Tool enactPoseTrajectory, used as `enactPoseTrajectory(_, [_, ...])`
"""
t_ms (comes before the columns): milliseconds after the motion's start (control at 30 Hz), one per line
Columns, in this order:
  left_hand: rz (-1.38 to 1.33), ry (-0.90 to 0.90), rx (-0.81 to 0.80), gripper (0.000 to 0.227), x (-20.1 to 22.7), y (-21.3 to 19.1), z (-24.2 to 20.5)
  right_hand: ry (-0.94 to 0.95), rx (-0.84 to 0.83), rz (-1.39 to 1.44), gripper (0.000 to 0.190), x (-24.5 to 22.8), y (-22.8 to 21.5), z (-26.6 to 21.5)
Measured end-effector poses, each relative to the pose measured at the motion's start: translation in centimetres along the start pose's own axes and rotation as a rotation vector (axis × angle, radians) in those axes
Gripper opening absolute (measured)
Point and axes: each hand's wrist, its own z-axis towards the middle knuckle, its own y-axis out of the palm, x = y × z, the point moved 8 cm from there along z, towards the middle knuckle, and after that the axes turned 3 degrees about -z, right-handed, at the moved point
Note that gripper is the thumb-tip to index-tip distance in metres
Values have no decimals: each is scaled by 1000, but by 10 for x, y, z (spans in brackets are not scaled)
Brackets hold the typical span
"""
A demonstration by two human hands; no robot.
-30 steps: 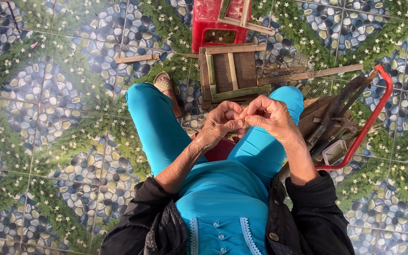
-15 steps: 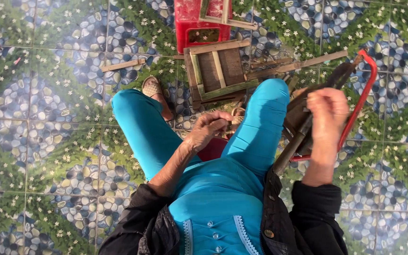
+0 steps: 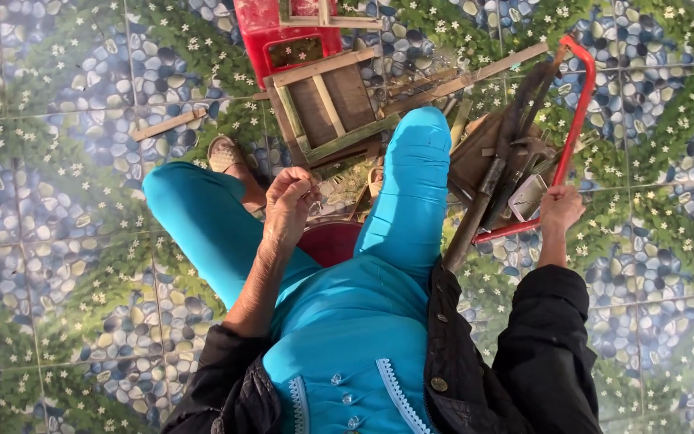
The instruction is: The person assembles a small bamboo stool by hand, using a hammer to drive nails into the frame. They position bamboo pieces, align joints, and secure them with nails while seated on a low stool.
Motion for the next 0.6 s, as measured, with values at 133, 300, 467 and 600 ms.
enactPoseTrajectory(133, [-25,10,16,5,-6,-7,4,49,-15,39,16,-16,-19,-14])
enactPoseTrajectory(300, [-42,-3,29,4,-19,-10,3,103,-3,205,13,-15,-27,-15])
enactPoseTrajectory(467, [-76,6,77,6,-12,-7,4,143,-205,10,20,-73,-50,-66])
enactPoseTrajectory(600, [-83,28,92,6,-14,-29,12,67,-400,-111,33,-86,-14,-113])
